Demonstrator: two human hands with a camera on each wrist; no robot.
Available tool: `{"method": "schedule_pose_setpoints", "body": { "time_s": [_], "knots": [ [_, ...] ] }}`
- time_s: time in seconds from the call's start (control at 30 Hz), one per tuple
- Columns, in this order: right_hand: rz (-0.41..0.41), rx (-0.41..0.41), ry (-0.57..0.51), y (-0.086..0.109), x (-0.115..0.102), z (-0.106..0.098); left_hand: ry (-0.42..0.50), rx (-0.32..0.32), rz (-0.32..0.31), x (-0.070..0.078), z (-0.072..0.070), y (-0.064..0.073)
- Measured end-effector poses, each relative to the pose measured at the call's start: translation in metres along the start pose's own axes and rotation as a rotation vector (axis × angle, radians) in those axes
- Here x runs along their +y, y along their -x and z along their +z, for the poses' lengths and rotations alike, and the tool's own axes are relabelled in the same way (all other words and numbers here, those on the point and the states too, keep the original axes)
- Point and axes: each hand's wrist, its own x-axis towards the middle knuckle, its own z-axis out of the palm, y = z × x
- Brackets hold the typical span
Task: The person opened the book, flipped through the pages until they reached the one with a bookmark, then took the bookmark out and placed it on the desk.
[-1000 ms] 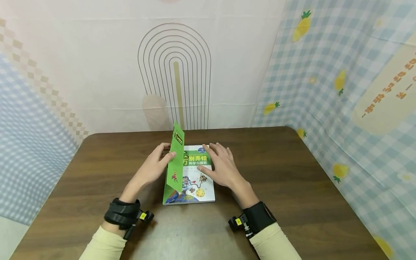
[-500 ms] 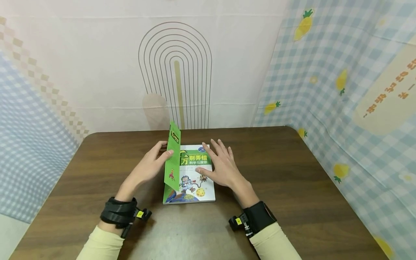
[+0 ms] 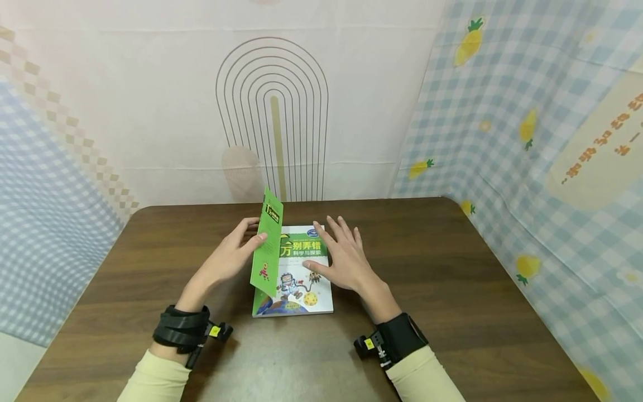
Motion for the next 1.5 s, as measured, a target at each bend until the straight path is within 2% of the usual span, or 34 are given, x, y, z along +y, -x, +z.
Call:
{"method": "schedule_pose_setpoints", "body": {
  "time_s": [0.13,0.33,0.5,0.67,0.77,0.87,1.1,1.2,1.33,1.5],
  "knots": [
    [0.005,0.004,-0.008,0.000,0.000,0.000,0.000,-0.018,-0.002,0.001,-0.002,0.001],
    [0.004,0.005,0.001,0.000,0.001,-0.001,-0.008,-0.079,-0.027,-0.002,-0.008,0.004],
    [-0.006,0.023,-0.004,0.000,0.002,-0.001,0.026,-0.120,-0.046,-0.003,-0.014,0.006],
    [-0.001,0.019,-0.011,0.001,0.002,-0.002,0.041,-0.152,-0.043,-0.005,-0.020,0.008],
    [-0.001,0.023,-0.012,0.001,0.002,-0.002,0.082,-0.174,-0.034,-0.006,-0.023,0.009],
    [0.001,0.029,-0.020,0.002,0.003,-0.001,0.125,-0.184,-0.028,-0.008,-0.027,0.009],
    [0.005,0.027,-0.038,0.001,0.004,0.000,0.163,-0.188,-0.020,-0.014,-0.042,0.012],
    [0.004,0.031,-0.039,0.001,0.005,0.000,0.203,-0.181,-0.052,-0.016,-0.048,0.015],
    [0.004,0.032,-0.040,0.000,0.006,0.000,0.274,-0.157,-0.126,-0.016,-0.054,0.018],
    [0.002,0.027,-0.039,0.000,0.005,-0.002,0.302,-0.119,-0.197,-0.016,-0.061,0.020]
  ]
}}
